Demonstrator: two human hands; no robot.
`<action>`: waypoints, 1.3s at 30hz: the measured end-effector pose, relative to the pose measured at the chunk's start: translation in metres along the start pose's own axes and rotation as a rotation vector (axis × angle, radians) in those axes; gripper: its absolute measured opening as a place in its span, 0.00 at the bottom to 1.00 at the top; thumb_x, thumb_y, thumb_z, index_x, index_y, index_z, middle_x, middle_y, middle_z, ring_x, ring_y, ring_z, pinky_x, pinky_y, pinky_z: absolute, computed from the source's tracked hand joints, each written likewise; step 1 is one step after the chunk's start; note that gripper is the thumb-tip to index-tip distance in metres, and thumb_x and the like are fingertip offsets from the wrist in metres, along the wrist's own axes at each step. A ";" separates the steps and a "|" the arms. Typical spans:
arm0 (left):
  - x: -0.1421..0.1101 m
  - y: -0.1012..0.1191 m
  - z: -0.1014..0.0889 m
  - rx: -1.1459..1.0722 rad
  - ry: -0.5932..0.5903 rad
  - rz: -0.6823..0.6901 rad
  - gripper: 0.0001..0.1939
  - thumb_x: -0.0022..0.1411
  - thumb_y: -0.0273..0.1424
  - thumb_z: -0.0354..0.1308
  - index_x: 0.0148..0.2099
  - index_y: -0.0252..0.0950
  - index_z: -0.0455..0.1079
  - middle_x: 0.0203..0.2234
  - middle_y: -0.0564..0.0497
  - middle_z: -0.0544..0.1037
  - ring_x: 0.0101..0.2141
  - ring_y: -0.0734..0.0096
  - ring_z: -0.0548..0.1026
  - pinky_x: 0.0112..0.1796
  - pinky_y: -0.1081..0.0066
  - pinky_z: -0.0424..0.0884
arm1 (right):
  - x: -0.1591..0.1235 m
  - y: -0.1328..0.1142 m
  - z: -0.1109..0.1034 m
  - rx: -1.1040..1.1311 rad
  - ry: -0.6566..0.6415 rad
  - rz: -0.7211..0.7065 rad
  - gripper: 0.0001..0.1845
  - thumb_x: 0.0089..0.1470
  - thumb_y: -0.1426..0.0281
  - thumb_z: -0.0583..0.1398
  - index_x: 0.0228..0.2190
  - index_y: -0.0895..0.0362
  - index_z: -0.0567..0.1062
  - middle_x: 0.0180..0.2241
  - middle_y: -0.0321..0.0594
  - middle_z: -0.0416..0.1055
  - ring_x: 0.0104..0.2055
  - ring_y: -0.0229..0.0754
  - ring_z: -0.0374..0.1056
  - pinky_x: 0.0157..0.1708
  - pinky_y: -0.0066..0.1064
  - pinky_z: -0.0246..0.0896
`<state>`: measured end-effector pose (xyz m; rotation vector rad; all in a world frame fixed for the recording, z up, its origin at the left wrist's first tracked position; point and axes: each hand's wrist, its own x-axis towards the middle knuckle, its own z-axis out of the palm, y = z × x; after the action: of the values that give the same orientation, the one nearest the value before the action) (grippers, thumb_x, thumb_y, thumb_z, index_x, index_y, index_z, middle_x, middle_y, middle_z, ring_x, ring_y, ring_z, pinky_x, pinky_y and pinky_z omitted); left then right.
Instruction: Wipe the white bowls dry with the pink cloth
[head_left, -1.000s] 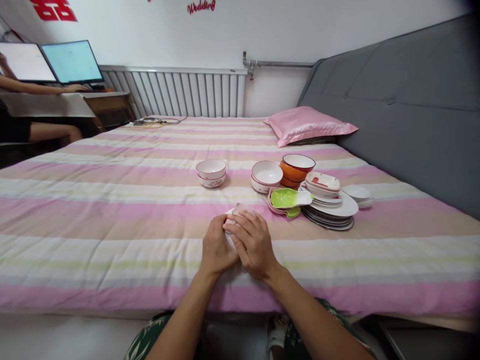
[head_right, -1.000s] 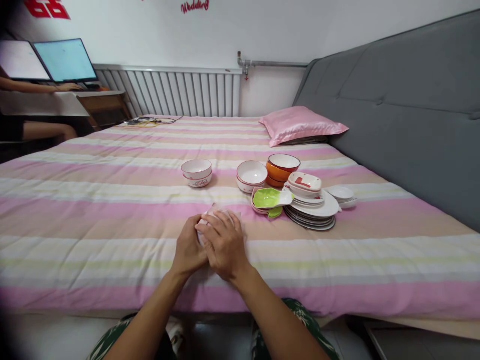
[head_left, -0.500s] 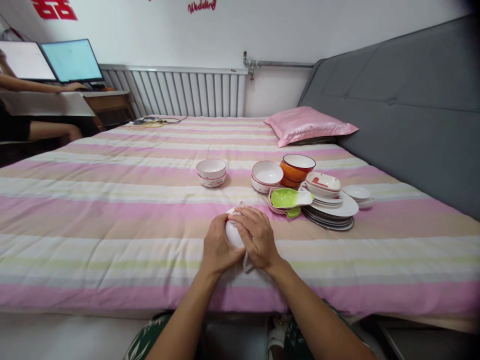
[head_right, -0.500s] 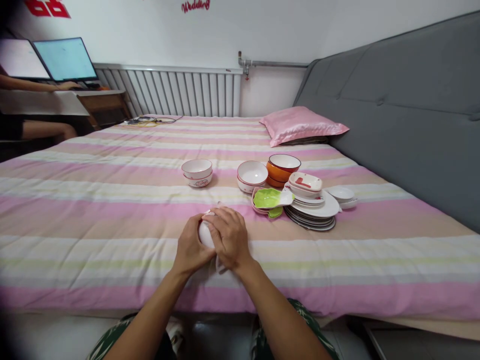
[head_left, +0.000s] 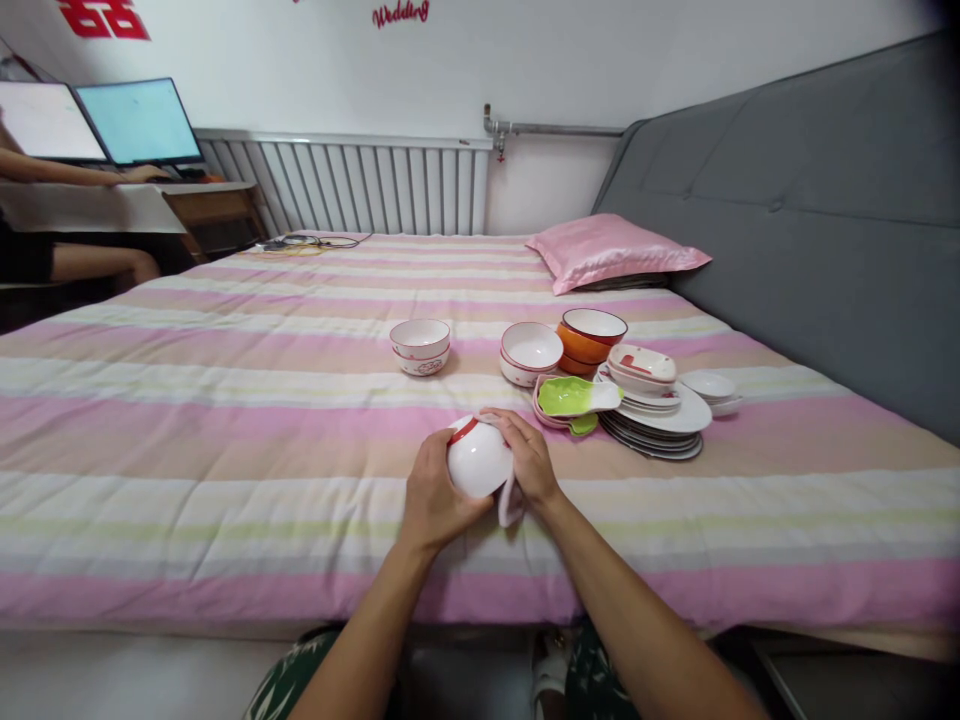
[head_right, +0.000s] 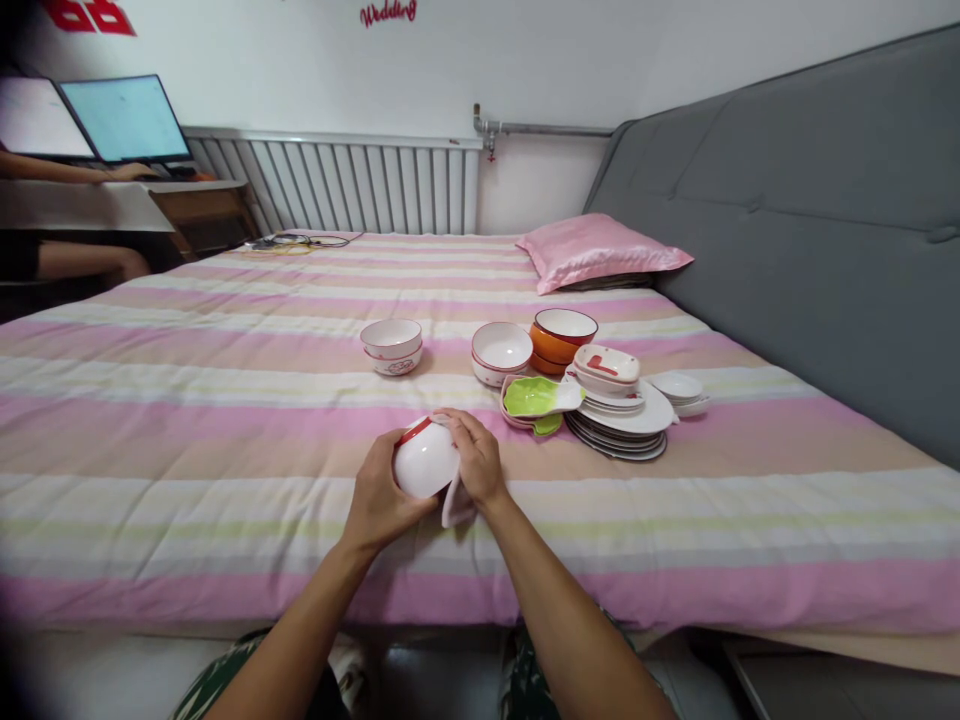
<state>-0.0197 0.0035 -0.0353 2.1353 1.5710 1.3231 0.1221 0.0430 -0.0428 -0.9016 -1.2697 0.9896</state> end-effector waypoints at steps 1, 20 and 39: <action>0.000 0.000 0.000 -0.004 0.001 -0.005 0.34 0.40 0.35 0.65 0.51 0.32 0.60 0.42 0.41 0.72 0.43 0.56 0.72 0.44 0.59 0.71 | 0.001 0.002 0.000 0.031 0.010 0.029 0.16 0.58 0.62 0.53 0.39 0.53 0.77 0.44 0.39 0.75 0.50 0.45 0.68 0.52 0.38 0.60; 0.005 -0.008 -0.007 -0.051 0.079 -0.282 0.34 0.38 0.33 0.63 0.50 0.32 0.61 0.42 0.42 0.73 0.43 0.54 0.72 0.44 0.57 0.70 | -0.020 -0.008 0.011 -0.329 -0.022 -0.321 0.18 0.63 0.67 0.48 0.51 0.52 0.69 0.54 0.41 0.67 0.60 0.43 0.59 0.60 0.43 0.53; 0.000 -0.017 -0.008 -0.204 0.061 -0.201 0.24 0.50 0.37 0.58 0.48 0.34 0.61 0.39 0.46 0.72 0.39 0.59 0.73 0.42 0.60 0.70 | -0.049 -0.029 0.034 -0.843 -0.194 -0.708 0.17 0.59 0.70 0.53 0.49 0.50 0.72 0.53 0.35 0.70 0.59 0.46 0.57 0.64 0.52 0.36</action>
<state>-0.0370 0.0080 -0.0410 1.7845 1.5511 1.4235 0.0890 -0.0132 -0.0284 -0.8610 -2.0337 -0.0589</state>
